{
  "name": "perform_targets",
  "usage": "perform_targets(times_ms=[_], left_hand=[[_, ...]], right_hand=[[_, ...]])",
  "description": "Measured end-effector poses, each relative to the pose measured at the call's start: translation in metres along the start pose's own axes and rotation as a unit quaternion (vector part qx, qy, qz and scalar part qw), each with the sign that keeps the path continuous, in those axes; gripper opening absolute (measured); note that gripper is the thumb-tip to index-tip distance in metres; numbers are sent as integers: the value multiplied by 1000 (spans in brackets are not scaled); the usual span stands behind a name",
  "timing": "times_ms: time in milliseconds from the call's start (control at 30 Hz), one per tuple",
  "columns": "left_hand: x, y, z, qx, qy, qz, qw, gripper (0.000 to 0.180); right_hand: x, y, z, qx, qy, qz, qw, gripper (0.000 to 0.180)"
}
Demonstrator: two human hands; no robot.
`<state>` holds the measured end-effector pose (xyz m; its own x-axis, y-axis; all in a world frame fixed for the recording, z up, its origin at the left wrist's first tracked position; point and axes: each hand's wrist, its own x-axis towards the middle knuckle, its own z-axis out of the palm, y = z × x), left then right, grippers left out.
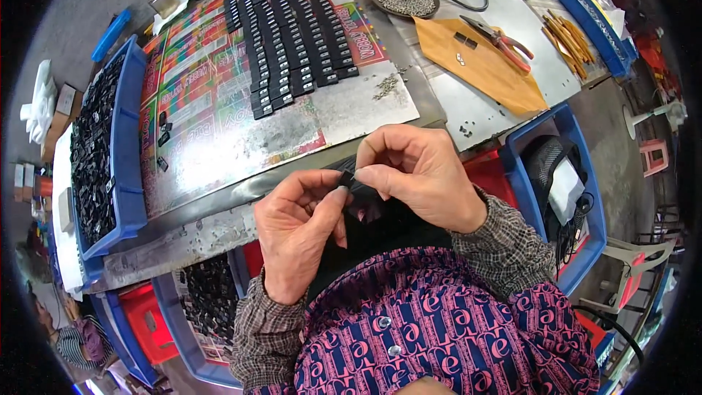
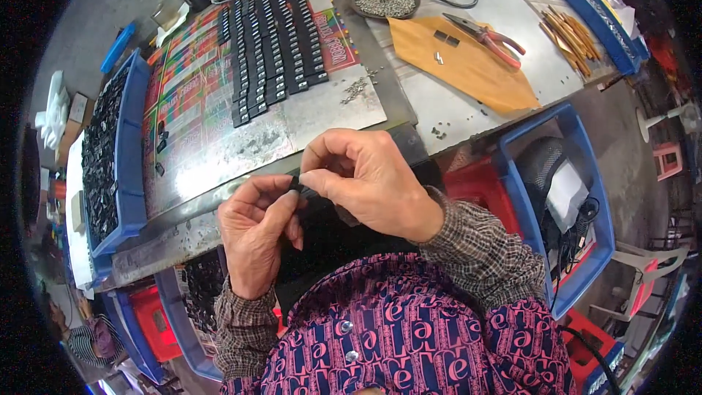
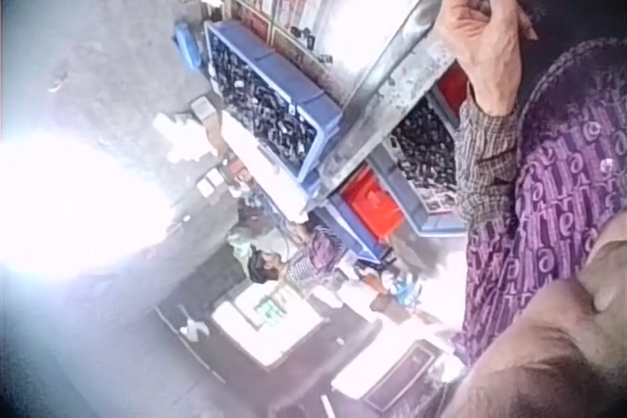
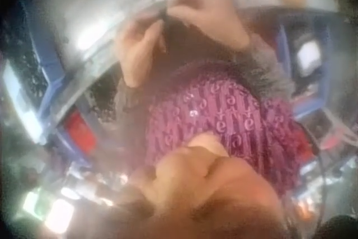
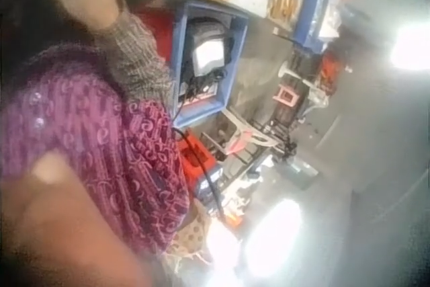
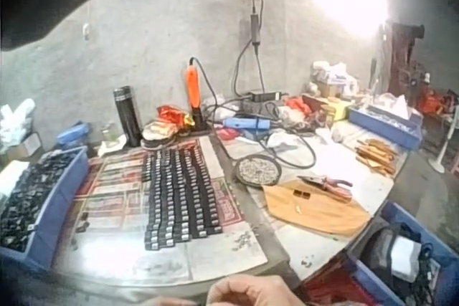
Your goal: Assembling small black plastic components into organizational trays.
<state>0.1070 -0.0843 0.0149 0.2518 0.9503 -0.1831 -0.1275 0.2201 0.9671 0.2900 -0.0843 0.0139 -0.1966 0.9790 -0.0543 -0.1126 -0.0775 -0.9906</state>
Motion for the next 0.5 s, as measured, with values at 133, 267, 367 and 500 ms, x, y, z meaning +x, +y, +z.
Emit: perform_targets(times_ms=[133, 267, 367, 500], left_hand=[[-2, -2, 0, 16, -3, 20, 1000, 16], [-1, -4, 0, 15, 2, 27, 1000, 16], [-1, -7, -2, 20, 7, 34, 999, 16], [-1, -9, -2, 38, 3, 53, 998, 16]], right_hand=[[2, 6, 7, -26, 6, -30, 999, 8], [4, 4, 10, -30, 10, -12, 999, 8], [4, 5, 11, -38, 12, 3, 999, 8], [6, 8, 12, -37, 15, -12, 999, 8]])
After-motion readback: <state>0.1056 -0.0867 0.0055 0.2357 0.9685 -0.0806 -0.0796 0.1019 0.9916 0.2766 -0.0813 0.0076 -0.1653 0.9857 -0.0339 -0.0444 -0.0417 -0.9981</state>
